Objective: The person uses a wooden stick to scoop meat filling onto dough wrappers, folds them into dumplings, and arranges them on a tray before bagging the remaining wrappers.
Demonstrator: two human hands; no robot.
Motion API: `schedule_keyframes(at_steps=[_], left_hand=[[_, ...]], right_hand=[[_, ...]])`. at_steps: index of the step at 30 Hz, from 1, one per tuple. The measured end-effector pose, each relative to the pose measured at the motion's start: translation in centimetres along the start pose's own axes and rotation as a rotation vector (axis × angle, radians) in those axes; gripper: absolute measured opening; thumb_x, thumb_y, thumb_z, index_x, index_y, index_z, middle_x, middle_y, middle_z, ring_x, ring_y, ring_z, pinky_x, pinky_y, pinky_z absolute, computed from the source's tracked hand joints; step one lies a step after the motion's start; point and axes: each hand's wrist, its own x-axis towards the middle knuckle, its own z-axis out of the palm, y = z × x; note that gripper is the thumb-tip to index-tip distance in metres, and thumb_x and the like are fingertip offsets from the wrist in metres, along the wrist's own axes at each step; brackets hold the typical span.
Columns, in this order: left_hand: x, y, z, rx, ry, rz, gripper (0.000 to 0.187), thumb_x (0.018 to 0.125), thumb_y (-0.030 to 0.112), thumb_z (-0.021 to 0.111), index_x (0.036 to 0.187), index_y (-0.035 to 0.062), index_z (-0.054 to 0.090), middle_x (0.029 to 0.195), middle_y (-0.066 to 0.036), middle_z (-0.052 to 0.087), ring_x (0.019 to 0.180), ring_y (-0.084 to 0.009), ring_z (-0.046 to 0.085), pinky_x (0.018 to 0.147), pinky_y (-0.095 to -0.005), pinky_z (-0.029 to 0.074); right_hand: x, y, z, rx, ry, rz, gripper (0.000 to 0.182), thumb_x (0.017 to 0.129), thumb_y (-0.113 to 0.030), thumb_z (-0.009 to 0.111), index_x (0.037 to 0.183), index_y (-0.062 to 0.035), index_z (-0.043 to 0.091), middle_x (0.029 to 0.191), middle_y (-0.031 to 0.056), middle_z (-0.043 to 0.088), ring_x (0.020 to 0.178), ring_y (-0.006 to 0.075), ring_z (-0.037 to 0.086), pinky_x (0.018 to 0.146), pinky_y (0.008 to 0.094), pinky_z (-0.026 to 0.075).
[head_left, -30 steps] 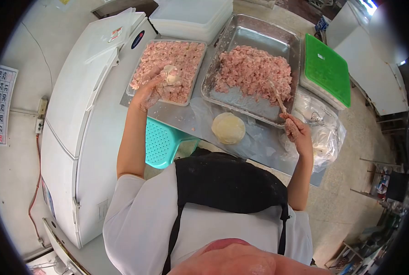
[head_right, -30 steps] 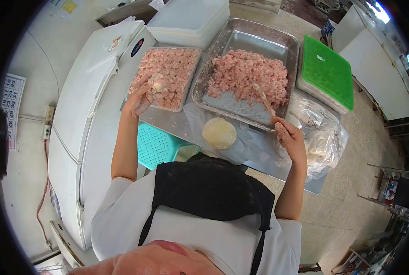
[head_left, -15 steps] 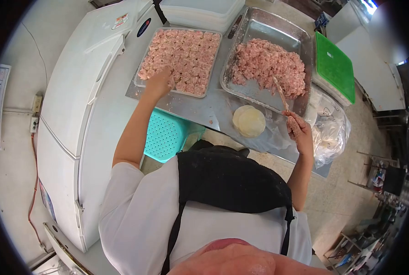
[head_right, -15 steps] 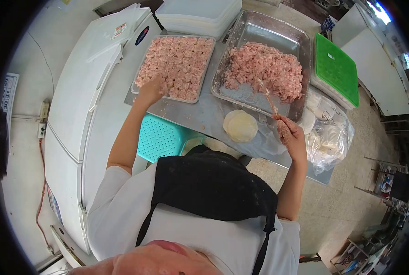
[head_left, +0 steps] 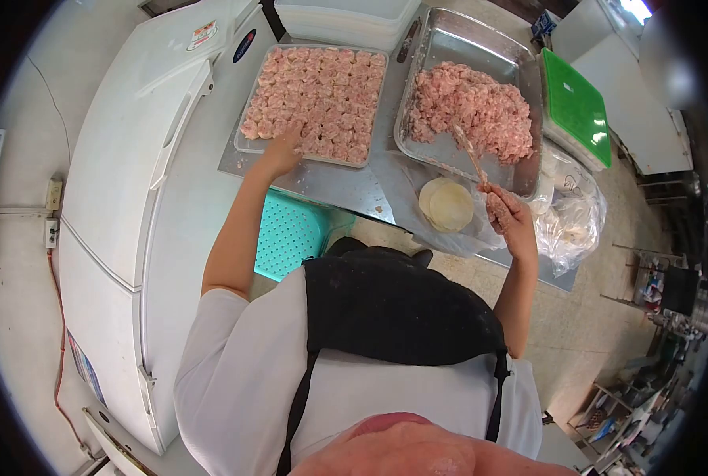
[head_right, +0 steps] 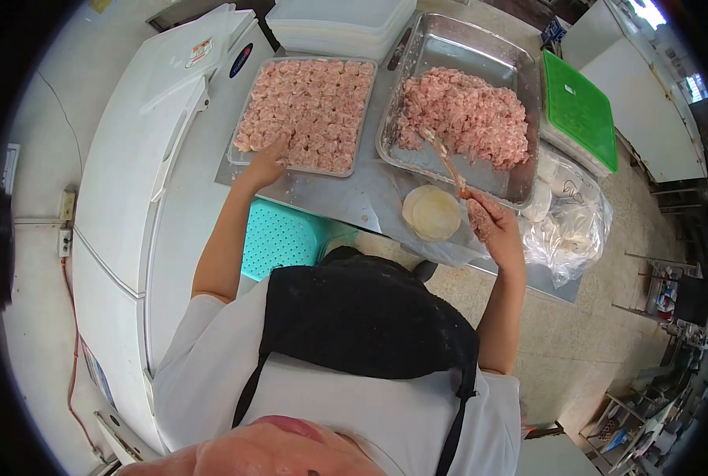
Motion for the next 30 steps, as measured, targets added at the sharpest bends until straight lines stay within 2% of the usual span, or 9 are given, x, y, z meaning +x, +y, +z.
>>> schedule_keyframes(at_steps=[8,10,12,15,18,22,25,28,30], left_hand=[[-2.0,6.1,-3.0,0.020,0.228,0.015,0.056,0.080,0.015,0.059,0.133,0.0035,0.045,0.121,-0.021,0.057,0.110,-0.0373,0.056,0.093,-0.0437,0.044],[-1.5,12.3,-2.6,-0.053,0.227,0.133,0.054,0.081,0.018,0.060,0.131,0.0032,0.046,0.115,-0.020,0.061,0.103,-0.0373,0.059,0.088,-0.0445,0.046],[-0.3,19.4,-1.3,-0.177,0.116,0.292,0.052,0.083,0.024,0.062,0.130,0.0053,0.048,0.107,-0.019,0.063,0.100,-0.0355,0.060,0.086,-0.0435,0.047],[3.2,23.7,2.2,-0.396,-0.086,0.411,0.051,0.083,0.023,0.063,0.130,0.0106,0.050,0.108,-0.011,0.065,0.102,-0.0309,0.061,0.088,-0.0376,0.048],[2.6,27.1,2.3,-0.373,0.074,0.484,0.045,0.083,0.022,0.064,0.125,0.0106,0.054,0.107,-0.010,0.064,0.097,-0.0283,0.062,0.082,-0.0361,0.049],[1.8,27.9,3.8,-0.251,0.286,0.420,0.037,0.083,0.022,0.063,0.117,0.0091,0.057,0.105,-0.010,0.063,0.093,-0.0277,0.061,0.078,-0.0356,0.049],[-0.6,28.6,5.6,-0.165,0.134,0.219,0.032,0.081,0.019,0.065,0.111,0.0086,0.059,0.098,-0.010,0.061,0.090,-0.0280,0.060,0.081,-0.0363,0.048],[-2.8,29.8,6.9,-0.284,-0.024,0.158,0.026,0.078,0.017,0.067,0.102,0.0073,0.062,0.091,-0.010,0.059,0.089,-0.0303,0.059,0.083,-0.0391,0.047],[-3.4,30.3,8.8,-0.111,0.196,0.397,0.024,0.074,0.011,0.069,0.096,0.0064,0.062,0.099,-0.012,0.059,0.090,-0.0322,0.058,0.080,-0.0384,0.047]], right_hand=[[2.2,0.2,-2.9,-0.168,0.009,-0.040,0.025,0.096,-0.020,0.055,0.111,-0.0029,0.065,0.073,-0.0024,0.058,0.061,0.0083,0.051,0.054,0.0237,0.039],[3.0,0.3,-2.9,-0.462,0.020,-0.414,0.029,0.097,-0.022,0.052,0.118,-0.0035,0.061,0.066,-0.0015,0.050,0.057,0.0080,0.046,0.053,0.0233,0.039],[3.4,-1.1,-1.3,-0.494,0.070,-0.641,0.028,0.096,-0.020,0.051,0.114,-0.0013,0.060,0.070,0.0100,0.060,0.063,0.0215,0.058,0.061,0.0355,0.047],[7.3,0.8,-3.5,-0.905,0.009,-0.474,0.023,0.093,-0.018,0.050,0.105,-0.0007,0.060,0.078,0.0191,0.063,0.074,0.0344,0.063,0.068,0.0447,0.048],[10.7,3.0,-10.9,-1.192,-0.065,-0.472,0.021,0.090,-0.019,0.050,0.092,-0.0008,0.060,0.081,0.0207,0.064,0.080,0.0380,0.062,0.069,0.0477,0.048],[12.9,1.2,-15.9,-1.292,0.012,-0.553,0.019,0.086,-0.016,0.050,0.081,-0.0035,0.063,0.079,0.0192,0.064,0.078,0.0367,0.063,0.067,0.0473,0.049],[13.2,2.5,-13.3,-1.215,-0.084,-0.476,0.015,0.083,-0.012,0.050,0.081,-0.0035,0.063,0.078,0.0189,0.064,0.075,0.0354,0.064,0.063,0.0468,0.050],[10.9,6.2,-11.1,-1.177,-0.120,-0.689,0.016,0.081,-0.010,0.050,0.080,-0.0026,0.064,0.076,0.0185,0.065,0.070,0.0341,0.065,0.060,0.0461,0.051],[9.4,5.5,-11.5,-1.251,-0.369,-0.693,0.017,0.080,-0.010,0.050,0.079,-0.0009,0.065,0.075,0.0181,0.065,0.068,0.0329,0.066,0.059,0.0444,0.052]])
